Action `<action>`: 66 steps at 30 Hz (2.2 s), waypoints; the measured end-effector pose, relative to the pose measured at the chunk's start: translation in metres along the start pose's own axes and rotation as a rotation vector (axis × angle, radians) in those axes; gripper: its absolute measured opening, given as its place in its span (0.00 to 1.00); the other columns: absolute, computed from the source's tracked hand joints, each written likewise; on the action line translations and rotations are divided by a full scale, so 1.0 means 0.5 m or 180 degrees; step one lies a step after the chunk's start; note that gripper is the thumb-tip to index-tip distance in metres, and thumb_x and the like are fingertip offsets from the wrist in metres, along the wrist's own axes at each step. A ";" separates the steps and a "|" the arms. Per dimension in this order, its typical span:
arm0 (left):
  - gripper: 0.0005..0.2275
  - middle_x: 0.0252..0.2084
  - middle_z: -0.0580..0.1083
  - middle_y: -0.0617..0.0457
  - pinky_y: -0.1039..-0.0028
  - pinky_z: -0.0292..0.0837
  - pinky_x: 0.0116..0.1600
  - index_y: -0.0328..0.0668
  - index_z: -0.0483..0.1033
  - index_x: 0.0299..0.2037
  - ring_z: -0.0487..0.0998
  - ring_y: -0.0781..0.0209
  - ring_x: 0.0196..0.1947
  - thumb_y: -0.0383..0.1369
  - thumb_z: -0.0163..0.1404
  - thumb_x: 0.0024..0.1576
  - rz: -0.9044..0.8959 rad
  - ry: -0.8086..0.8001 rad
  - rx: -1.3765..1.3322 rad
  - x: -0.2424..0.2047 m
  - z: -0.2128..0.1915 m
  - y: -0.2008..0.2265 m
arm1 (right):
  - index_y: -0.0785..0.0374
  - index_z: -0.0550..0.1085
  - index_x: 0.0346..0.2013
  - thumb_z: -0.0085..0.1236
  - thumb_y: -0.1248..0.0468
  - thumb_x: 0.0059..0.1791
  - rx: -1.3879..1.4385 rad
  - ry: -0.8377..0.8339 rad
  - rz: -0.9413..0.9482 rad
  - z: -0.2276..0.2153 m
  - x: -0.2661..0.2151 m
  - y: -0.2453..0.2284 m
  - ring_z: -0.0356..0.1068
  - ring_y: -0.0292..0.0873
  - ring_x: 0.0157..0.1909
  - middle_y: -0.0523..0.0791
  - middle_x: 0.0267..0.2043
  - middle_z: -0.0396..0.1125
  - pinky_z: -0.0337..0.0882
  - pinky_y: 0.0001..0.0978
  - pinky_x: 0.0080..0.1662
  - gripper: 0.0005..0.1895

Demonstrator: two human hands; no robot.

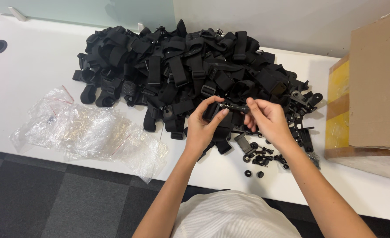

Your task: The person assembles black straps by attaching small metal components to them. They pick up a strap, insert the metal piece, and then place the assembled unit into a clear plastic bag. This process is repeated multiple times with items taken from a pile on the table and a cardboard box.

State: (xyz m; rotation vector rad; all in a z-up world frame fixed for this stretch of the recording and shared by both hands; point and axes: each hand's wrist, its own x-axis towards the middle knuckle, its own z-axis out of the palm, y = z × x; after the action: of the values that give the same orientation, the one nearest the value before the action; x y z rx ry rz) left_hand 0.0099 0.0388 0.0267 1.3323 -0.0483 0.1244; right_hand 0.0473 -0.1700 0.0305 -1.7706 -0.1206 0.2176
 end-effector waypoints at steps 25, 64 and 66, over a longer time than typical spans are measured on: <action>0.13 0.40 0.78 0.57 0.83 0.75 0.40 0.39 0.77 0.52 0.77 0.74 0.37 0.30 0.59 0.59 -0.0250 -0.0016 0.0047 0.034 0.008 -0.012 | 0.68 0.78 0.47 0.56 0.61 0.58 0.0441 0.0323 0.0081 0.007 0.016 -0.020 0.71 0.37 0.33 0.48 0.33 0.73 0.72 0.27 0.39 0.12; 0.13 0.42 0.78 0.57 0.82 0.75 0.45 0.38 0.77 0.53 0.77 0.74 0.40 0.30 0.59 0.59 -0.0304 -0.0126 -0.0273 0.059 0.003 -0.031 | 0.67 0.71 0.49 0.62 0.67 0.51 0.0045 0.0265 -0.0762 0.004 0.024 -0.040 0.71 0.33 0.47 0.43 0.44 0.70 0.75 0.26 0.50 0.15; 0.13 0.42 0.78 0.56 0.82 0.75 0.44 0.39 0.77 0.53 0.77 0.73 0.40 0.30 0.59 0.59 -0.0352 -0.0105 -0.0235 0.059 0.004 -0.029 | 0.66 0.72 0.48 0.61 0.67 0.51 0.0079 0.0258 -0.0543 0.005 0.024 -0.042 0.72 0.32 0.46 0.42 0.43 0.71 0.74 0.25 0.49 0.12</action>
State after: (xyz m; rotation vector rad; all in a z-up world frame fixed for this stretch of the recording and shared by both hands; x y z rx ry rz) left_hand 0.0408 0.0354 0.0160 1.2603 -0.0071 0.0069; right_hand 0.0595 -0.1607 0.0494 -1.7314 -0.2086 0.0240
